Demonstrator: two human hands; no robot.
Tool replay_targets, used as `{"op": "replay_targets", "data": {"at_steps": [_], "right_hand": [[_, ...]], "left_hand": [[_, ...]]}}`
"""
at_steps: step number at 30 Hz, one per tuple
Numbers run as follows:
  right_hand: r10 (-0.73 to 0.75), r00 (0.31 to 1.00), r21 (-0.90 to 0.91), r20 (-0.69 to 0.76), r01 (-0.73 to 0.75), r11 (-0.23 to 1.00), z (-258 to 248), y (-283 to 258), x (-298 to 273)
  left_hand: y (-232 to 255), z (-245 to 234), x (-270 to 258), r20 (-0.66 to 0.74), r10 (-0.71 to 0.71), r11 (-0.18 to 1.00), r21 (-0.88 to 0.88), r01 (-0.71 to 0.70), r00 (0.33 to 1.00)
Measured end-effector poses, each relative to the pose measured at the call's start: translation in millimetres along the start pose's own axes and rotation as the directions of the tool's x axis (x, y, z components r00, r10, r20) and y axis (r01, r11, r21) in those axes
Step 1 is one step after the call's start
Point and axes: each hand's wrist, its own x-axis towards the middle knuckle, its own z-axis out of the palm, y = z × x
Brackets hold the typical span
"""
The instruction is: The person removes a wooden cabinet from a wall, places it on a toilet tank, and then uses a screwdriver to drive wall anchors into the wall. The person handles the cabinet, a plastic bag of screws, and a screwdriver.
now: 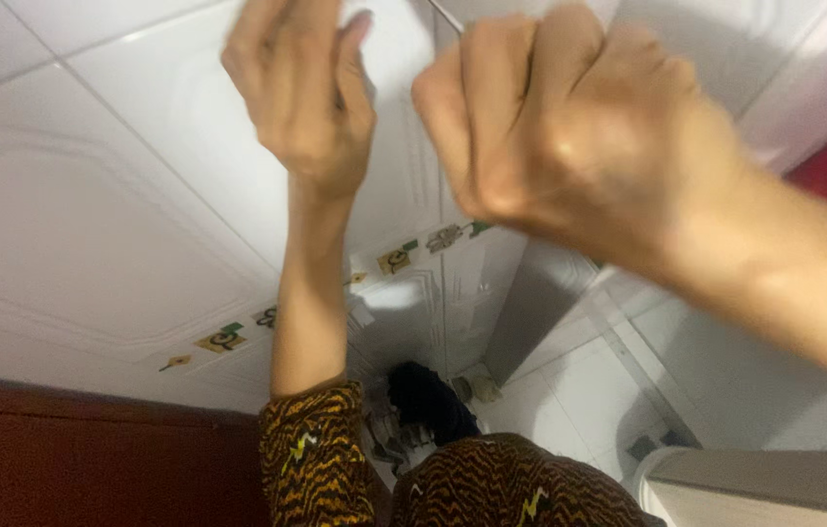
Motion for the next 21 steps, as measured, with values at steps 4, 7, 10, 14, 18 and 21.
{"op": "replay_targets", "data": {"at_steps": [4,7,10,14,18,21], "right_hand": [[0.080,0.984,0.222,0.162,-0.115,0.968,-3,-3,2],[0.087,0.984,0.234,0.156,-0.122,0.965,-4,-2,2],[0.112,0.983,0.218,0.142,-0.142,0.966,-10,5,2],[0.147,0.983,0.203,0.110,-0.167,0.965,-10,6,3],[0.057,0.997,0.126,0.045,-0.062,0.990,-7,11,9],[-0.023,0.998,0.134,0.053,0.015,0.991,-3,12,13]], "left_hand": [[-7,15,2,-0.051,0.088,0.996,0.027,-0.086,0.995],[-8,18,-1,-0.017,0.099,0.994,0.051,-0.098,0.995],[-2,16,2,0.022,0.085,0.995,0.060,-0.086,0.996],[0,15,3,0.050,0.099,0.990,0.099,-0.103,0.994],[-1,11,4,0.075,0.115,0.984,0.129,-0.124,0.990],[-2,13,3,0.074,0.122,0.984,0.118,-0.131,0.990]]}}
